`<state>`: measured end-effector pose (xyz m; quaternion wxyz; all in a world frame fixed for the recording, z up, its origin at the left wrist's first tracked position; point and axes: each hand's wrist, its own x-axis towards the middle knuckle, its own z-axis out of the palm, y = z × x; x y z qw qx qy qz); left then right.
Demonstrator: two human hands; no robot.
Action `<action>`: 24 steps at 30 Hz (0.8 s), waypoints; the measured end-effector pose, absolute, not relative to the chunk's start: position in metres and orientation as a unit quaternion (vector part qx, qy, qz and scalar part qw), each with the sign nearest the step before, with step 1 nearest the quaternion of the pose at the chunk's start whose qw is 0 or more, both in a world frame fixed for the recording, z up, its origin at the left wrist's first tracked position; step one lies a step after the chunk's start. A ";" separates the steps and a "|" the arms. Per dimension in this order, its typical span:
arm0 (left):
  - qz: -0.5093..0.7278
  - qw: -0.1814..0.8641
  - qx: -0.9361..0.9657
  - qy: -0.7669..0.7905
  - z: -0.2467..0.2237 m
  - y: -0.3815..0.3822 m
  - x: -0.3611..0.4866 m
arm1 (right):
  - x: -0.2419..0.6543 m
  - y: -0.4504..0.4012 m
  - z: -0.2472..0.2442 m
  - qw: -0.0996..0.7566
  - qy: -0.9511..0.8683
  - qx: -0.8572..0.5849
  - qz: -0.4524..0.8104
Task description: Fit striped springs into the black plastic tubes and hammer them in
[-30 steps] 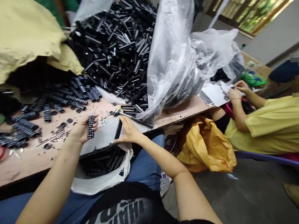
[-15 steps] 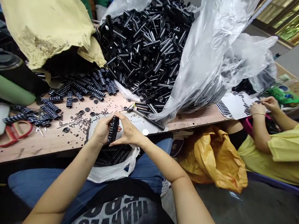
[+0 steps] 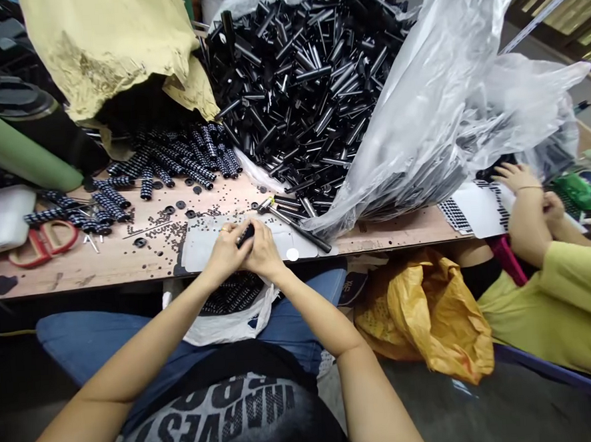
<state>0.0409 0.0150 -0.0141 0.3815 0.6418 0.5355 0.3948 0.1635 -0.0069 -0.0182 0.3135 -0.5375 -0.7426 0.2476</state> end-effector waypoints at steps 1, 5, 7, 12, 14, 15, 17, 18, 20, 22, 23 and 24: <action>0.372 0.317 0.698 0.523 -0.022 0.012 0.039 | 0.165 -0.007 -0.021 0.299 -0.746 -0.543 0.244; 0.271 0.162 0.833 0.455 -0.044 0.009 0.023 | 0.192 0.000 -0.014 0.195 -0.754 -0.607 0.157; 0.245 0.107 0.859 0.437 -0.049 0.011 0.014 | 0.212 0.008 -0.006 0.132 -0.705 -0.694 0.063; 0.235 0.075 0.879 0.407 -0.050 0.013 0.004 | 0.238 0.028 -0.004 0.014 -0.696 -0.717 -0.042; 0.233 0.063 0.875 0.419 -0.048 0.011 0.005 | 0.238 0.031 -0.002 0.012 -0.707 -0.707 -0.036; 0.231 0.057 0.872 0.428 -0.047 0.010 0.005 | 0.237 0.030 0.000 0.021 -0.706 -0.708 -0.021; 0.230 0.050 0.865 0.443 -0.046 0.008 0.007 | 0.235 0.019 0.007 0.063 -0.700 -0.711 0.037; 0.229 0.050 0.862 0.449 -0.045 0.007 0.008 | 0.234 0.010 0.010 0.096 -0.698 -0.706 0.069; 0.230 0.056 0.856 0.459 -0.045 0.005 0.009 | 0.232 -0.013 0.014 0.158 -0.698 -0.689 0.114; 0.229 0.065 0.852 0.466 -0.044 0.003 0.010 | 0.229 -0.036 0.017 0.154 -0.701 -0.685 0.128; 0.227 0.068 0.851 0.470 -0.044 0.002 0.011 | 0.228 -0.046 0.018 0.124 -0.700 -0.691 0.135; 0.223 0.069 0.850 0.472 -0.044 -0.001 0.014 | 0.225 -0.053 0.021 0.089 -0.698 -0.696 0.143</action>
